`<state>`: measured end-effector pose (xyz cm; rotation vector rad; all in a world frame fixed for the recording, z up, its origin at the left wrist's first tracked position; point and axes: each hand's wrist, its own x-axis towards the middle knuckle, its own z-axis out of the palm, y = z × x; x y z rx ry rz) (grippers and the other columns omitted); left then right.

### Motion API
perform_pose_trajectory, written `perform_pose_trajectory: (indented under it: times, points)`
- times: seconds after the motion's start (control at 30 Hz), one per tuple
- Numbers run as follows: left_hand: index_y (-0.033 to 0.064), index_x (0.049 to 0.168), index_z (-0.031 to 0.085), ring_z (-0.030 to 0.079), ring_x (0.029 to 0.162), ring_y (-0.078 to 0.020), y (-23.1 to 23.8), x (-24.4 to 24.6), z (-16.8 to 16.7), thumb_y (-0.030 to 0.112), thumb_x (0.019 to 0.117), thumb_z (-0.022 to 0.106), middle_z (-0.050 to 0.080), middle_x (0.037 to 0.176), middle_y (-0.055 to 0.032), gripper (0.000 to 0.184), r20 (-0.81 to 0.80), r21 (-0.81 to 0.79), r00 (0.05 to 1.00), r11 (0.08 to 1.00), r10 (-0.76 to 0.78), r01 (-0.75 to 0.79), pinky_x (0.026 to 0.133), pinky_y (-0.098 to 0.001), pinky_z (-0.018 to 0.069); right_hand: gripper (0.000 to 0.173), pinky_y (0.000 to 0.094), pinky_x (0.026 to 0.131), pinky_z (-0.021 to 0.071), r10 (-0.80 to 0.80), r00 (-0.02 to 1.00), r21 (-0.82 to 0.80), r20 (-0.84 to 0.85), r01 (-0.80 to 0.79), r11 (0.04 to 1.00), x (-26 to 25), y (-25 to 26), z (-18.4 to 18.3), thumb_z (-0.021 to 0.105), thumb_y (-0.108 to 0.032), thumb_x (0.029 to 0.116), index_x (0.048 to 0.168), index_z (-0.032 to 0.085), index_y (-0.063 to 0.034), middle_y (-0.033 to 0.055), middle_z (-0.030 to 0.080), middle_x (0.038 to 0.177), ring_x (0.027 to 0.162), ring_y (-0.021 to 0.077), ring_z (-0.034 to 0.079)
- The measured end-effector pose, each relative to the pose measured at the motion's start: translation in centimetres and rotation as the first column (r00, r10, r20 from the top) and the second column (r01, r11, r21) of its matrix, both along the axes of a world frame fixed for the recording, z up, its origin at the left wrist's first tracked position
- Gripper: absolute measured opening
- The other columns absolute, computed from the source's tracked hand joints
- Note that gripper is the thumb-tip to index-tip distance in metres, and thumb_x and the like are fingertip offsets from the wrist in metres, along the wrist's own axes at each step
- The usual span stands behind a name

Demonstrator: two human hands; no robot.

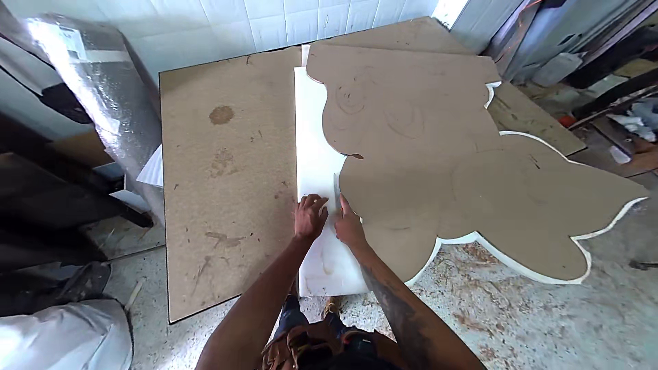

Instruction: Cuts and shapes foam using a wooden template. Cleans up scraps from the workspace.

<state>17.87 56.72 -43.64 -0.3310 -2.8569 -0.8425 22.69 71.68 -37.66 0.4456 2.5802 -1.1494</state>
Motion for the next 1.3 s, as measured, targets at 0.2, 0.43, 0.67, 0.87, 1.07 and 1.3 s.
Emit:
perform_pose_trajectory:
  times: [0.2, 0.43, 0.67, 0.87, 1.07, 1.3]
  points:
    - [0.0422, 0.129, 0.070, 0.061, 0.107, -0.0178, 0.7, -4.9, -1.4, 0.027, 0.0989, 0.052, 0.064, 0.116, 0.0009, 0.038, 0.055, -0.130, 0.992, 0.984, -0.117, 0.124, 0.086, -0.0429, 0.0509, 0.061, 0.0525, 0.063, 0.0580, -0.004, 0.999, 0.032, 0.050, 0.003, 0.999, -2.8, -0.6, -1.8, 0.037, -0.029, 0.1078, 0.165, 0.017, -0.0389, 0.0125, 0.070, 0.091, 0.068, 0.0287, 0.068]
    - [0.0352, 0.120, 0.075, 0.061, 0.108, -0.0187, 0.4, -5.4, -1.7, 0.019, 0.0962, 0.054, 0.065, 0.116, 0.0009, 0.036, 0.058, -0.088, 0.990, 0.987, -0.130, 0.134, 0.088, -0.0437, 0.0516, 0.062, 0.0581, 0.076, 0.0578, 0.026, 0.997, 0.193, 0.074, -0.040, 0.980, -6.0, -1.5, -0.6, 0.039, -0.024, 0.1054, 0.164, 0.023, -0.0342, 0.0161, 0.073, 0.103, 0.091, 0.0354, 0.072]
    - [0.0345, 0.120, 0.075, 0.061, 0.112, -0.0209, 0.4, -5.3, -1.7, 0.019, 0.0969, 0.053, 0.066, 0.121, 0.0000, 0.035, 0.094, -0.092, 0.987, 0.987, -0.127, 0.135, 0.093, -0.0460, 0.0509, 0.066, 0.0587, 0.070, 0.0570, 0.067, 0.984, 0.259, 0.163, -0.108, 0.960, -2.6, -1.1, 1.4, 0.043, -0.023, 0.1041, 0.164, 0.020, -0.0404, 0.0153, 0.072, 0.091, 0.081, 0.0362, 0.071]
    - [0.0346, 0.119, 0.075, 0.060, 0.112, -0.0198, 0.4, -5.3, -1.5, 0.018, 0.0970, 0.052, 0.065, 0.121, 0.0010, 0.036, 0.107, -0.109, 0.988, 0.986, -0.115, 0.127, 0.091, -0.0448, 0.0512, 0.070, 0.0584, 0.069, 0.0575, 0.112, 0.981, 0.292, 0.161, -0.156, 0.944, -4.6, -1.0, 0.4, 0.045, -0.021, 0.1024, 0.164, 0.018, -0.0412, 0.0157, 0.071, 0.092, 0.082, 0.0360, 0.071]
    - [0.0336, 0.115, 0.076, 0.061, 0.111, -0.0193, 0.7, -5.4, -1.7, 0.018, 0.0974, 0.053, 0.066, 0.118, 0.0017, 0.033, 0.088, -0.118, 0.993, 0.989, -0.084, 0.094, 0.091, -0.0440, 0.0515, 0.069, 0.0569, 0.064, 0.0567, 0.231, 0.938, 0.342, 0.259, -0.312, 0.886, 1.1, 1.6, 2.5, 0.045, -0.025, 0.1049, 0.163, 0.015, -0.0468, 0.0142, 0.069, 0.085, 0.076, 0.0355, 0.069]
    - [0.0319, 0.112, 0.077, 0.062, 0.108, -0.0184, 0.9, -5.4, -1.7, 0.018, 0.0970, 0.054, 0.067, 0.114, 0.0026, 0.031, 0.055, -0.136, 0.996, 0.987, -0.073, 0.080, 0.088, -0.0432, 0.0517, 0.069, 0.0537, 0.060, 0.0560, 0.463, 0.806, 0.473, 0.369, -0.592, 0.653, 3.5, 7.6, 7.2, 0.051, -0.018, 0.1013, 0.161, 0.027, -0.0445, 0.0123, 0.069, 0.082, 0.071, 0.0337, 0.068]
